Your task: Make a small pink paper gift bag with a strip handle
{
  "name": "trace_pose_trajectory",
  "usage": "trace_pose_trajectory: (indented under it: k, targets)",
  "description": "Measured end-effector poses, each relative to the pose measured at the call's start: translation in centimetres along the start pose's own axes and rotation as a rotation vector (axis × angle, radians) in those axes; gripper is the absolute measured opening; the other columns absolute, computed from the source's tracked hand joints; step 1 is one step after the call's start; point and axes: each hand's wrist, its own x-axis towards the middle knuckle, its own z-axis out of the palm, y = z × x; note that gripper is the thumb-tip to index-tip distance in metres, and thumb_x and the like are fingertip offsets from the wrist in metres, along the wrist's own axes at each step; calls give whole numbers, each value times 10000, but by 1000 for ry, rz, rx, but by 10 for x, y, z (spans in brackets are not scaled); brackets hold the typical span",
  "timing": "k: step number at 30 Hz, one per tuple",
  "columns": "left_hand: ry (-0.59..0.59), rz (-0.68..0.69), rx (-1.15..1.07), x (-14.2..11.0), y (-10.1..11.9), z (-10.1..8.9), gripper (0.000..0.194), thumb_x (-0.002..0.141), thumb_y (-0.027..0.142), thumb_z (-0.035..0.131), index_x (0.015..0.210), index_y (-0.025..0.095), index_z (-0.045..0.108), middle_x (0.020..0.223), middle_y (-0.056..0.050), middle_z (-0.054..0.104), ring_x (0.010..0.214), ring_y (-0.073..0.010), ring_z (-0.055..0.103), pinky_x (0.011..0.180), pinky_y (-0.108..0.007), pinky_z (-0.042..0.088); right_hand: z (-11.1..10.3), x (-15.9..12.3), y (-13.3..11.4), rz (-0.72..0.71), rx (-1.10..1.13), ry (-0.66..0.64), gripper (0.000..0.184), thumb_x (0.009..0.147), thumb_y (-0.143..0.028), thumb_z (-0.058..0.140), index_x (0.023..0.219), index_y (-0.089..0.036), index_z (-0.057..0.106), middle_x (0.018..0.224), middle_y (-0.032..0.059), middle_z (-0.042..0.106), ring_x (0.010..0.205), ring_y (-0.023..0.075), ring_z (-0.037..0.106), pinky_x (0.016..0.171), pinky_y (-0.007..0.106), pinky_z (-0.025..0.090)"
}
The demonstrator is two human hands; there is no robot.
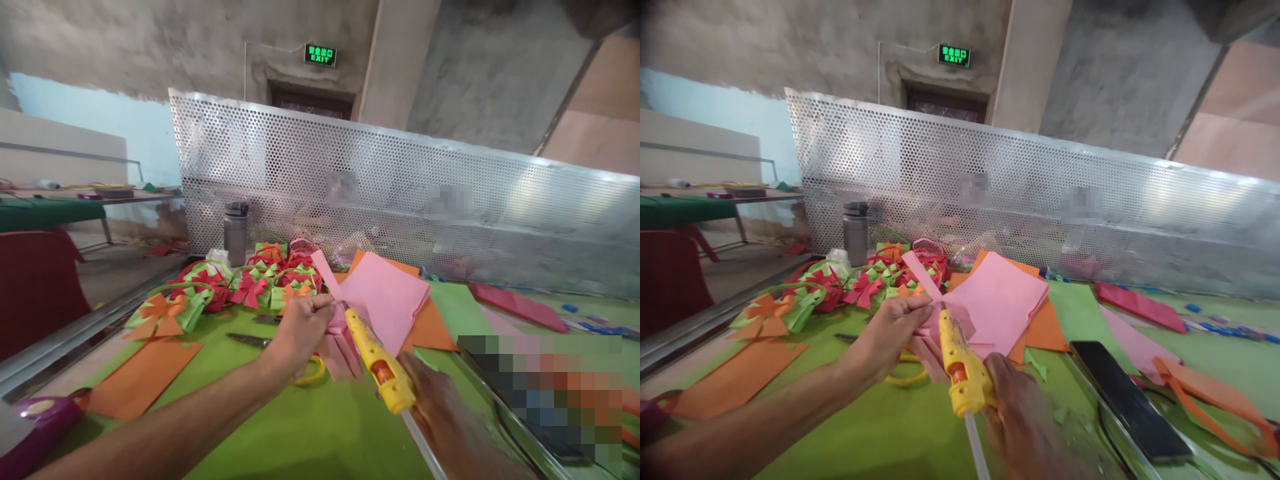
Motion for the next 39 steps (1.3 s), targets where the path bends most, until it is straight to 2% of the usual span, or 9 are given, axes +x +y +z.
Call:
trace_pose_trajectory:
  k: [2, 9, 15, 21, 25, 27, 30, 34, 39]
  targets:
    - [-7, -5, -1, 0, 1, 0, 169, 712, 239, 563, 731, 139, 698, 598, -15, 669, 525, -151, 590, 568, -261, 465, 1, 0, 0, -13, -6, -12, 87, 796, -170, 384, 816, -254, 376, 660, -1, 539, 543, 178, 543, 474, 268, 357]
    - [-8, -6, -10, 0, -3, 1, 158, 694, 244, 571, 692, 138, 689, 576, -9, 659, 509, -144, 584, 566, -254, 463, 14, -1, 9, -22, 47, 128, 41, 799, -241, 402, 777, -253, 370, 603, -36, 465, 470, 158, 476, 452, 267, 291]
    - [-24, -7, -24, 1, -2, -1, 179, 678, 290, 606, 698, 132, 685, 578, -14, 660, 502, -157, 588, 569, -274, 472, 4, 0, 3, 16, 27, -8, 39, 798, -206, 381, 796, -239, 401, 647, -1, 533, 522, 176, 517, 454, 277, 312]
    - [3, -26, -21, 1, -3, 1, 169, 696, 244, 563, 695, 133, 691, 559, -6, 647, 494, -144, 580, 541, -250, 459, -8, 4, -7, 15, -6, -21, 95, 799, -176, 366, 773, -259, 403, 657, 38, 566, 540, 191, 535, 470, 288, 377]
    - [90, -66, -3, 5, -6, -2, 156, 670, 184, 581, 746, 122, 701, 527, 3, 619, 488, -125, 557, 501, -216, 428, -10, 5, -6, 32, -48, 37, 106, 736, -142, 401, 763, -245, 405, 625, 33, 571, 523, 192, 544, 459, 284, 399]
    - [140, -102, -10, 7, -7, -4, 154, 646, 157, 597, 751, 113, 700, 514, 4, 604, 474, -120, 545, 466, -205, 404, -10, 6, -3, 28, -30, 81, 148, 730, -150, 407, 851, -227, 442, 644, 25, 590, 540, 191, 569, 460, 276, 419]
    - [160, -140, -39, 10, -7, -6, 126, 643, 149, 601, 716, 99, 690, 535, -18, 613, 464, -120, 541, 435, -202, 388, -14, 7, 5, 41, -30, 192, 391, 754, -168, 398, 1143, -200, 386, 784, 41, 654, 617, 184, 629, 516, 264, 474]
    - [196, -154, -66, 12, -3, -7, 66, 636, 120, 592, 631, 104, 656, 517, -22, 611, 418, -103, 514, 417, -197, 383, -34, 9, 15, 103, -272, 282, 482, 815, -253, 379, 1280, -158, 295, 837, 88, 684, 556, 198, 645, 454, 273, 469]
    - [260, -142, -83, 14, 5, -8, 34, 614, 100, 610, 625, 112, 640, 444, 29, 559, 372, -72, 462, 401, -172, 372, -47, -3, 21, 196, -680, 229, 478, 887, -339, 352, 1315, -131, 317, 754, 101, 693, 561, 229, 646, 480, 300, 461]
